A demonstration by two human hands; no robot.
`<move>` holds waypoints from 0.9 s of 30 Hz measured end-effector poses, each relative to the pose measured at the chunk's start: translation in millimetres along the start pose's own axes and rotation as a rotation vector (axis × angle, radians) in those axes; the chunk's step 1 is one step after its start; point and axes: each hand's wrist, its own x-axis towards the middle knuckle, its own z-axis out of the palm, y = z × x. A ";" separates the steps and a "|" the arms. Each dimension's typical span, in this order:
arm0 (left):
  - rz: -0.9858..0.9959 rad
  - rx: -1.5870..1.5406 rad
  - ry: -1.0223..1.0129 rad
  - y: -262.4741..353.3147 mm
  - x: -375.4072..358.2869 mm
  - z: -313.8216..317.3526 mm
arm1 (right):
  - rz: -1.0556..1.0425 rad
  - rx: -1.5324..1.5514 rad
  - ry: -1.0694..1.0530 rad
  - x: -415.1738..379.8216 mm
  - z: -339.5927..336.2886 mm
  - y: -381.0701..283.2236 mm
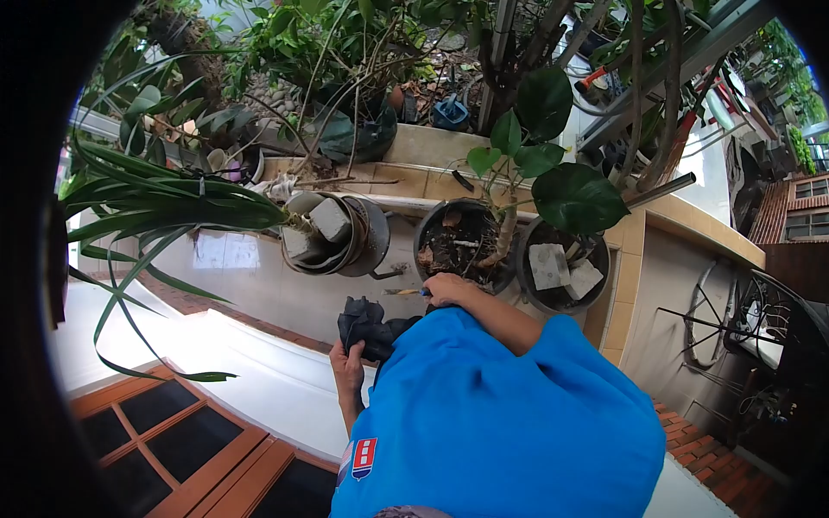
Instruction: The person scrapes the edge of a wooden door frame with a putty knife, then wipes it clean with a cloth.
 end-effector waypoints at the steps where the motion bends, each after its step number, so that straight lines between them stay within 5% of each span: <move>1: -0.006 0.001 0.001 0.8 0.3 0.0 | 0.000 -0.005 -0.006 1.8 -1.0 0.0; 27: -0.036 0.013 -0.035 7.9 16.5 -3.9 | -0.016 -0.021 -0.004 19.2 -5.2 0.5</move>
